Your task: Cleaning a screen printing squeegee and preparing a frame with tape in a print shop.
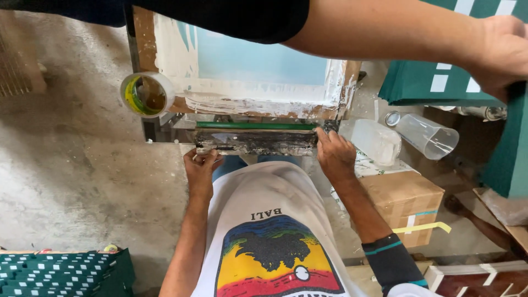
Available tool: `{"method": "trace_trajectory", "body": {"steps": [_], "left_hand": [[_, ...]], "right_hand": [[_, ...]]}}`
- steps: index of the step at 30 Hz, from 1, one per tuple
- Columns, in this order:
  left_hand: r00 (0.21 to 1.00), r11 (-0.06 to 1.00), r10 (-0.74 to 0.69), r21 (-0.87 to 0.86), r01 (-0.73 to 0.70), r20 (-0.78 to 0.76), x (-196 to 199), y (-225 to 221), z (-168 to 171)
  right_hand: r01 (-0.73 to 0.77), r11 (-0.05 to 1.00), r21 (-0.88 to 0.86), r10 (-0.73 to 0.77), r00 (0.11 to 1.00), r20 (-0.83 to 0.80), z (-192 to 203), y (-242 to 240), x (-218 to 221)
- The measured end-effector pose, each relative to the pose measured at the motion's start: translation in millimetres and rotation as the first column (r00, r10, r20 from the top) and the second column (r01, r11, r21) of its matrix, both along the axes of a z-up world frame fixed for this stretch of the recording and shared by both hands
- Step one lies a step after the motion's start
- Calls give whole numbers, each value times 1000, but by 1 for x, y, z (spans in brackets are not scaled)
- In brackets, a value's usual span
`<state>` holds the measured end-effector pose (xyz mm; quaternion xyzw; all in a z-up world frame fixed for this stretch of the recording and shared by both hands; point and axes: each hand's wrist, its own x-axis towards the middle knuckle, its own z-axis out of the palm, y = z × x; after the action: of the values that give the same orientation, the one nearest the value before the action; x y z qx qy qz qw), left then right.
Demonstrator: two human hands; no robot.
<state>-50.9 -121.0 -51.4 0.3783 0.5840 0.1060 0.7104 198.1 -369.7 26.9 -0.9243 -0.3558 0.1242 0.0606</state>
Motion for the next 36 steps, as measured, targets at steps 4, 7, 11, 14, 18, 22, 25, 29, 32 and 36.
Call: {"method": "trace_trajectory", "body": {"steps": [4,7,11,14,18,22,25,29,32,36], "left_hand": [[988,986,131,-115,-122,78,-6,-5,-17],[945,936,262,-288,-200,195,-4,-21,-23],[947,891,280,-411,-194,160,29,-42,-5],[903,864,335,-471,-179,271,22,-64,-38],[922,910,300,-363,-199,245,26,-70,-32],[963,947,230,-261,-188,141,31,-72,1],[962,962,221,-199,-188,161,19,-76,19],[907,951,303,-152,-268,293,-5,-80,34],[892,958,287,-103,-268,349,-10,-75,83],[800,943,297,-27,-333,521,-53,-98,59]], "right_hand": [[97,995,-17,-98,994,-53,4,-5,8],[200,970,141,-186,977,-107,8,-12,14],[164,967,193,-121,968,-218,-3,-21,21],[141,962,232,-80,964,-253,-5,-15,22],[163,961,224,-120,974,-194,1,-10,19],[197,949,245,-149,968,-200,15,-7,7],[207,905,372,-157,974,-161,34,-1,-8],[303,850,432,-224,948,-226,48,5,-35],[314,790,527,-189,942,-277,60,13,-56],[284,776,563,-171,954,-246,55,28,-78]]}}
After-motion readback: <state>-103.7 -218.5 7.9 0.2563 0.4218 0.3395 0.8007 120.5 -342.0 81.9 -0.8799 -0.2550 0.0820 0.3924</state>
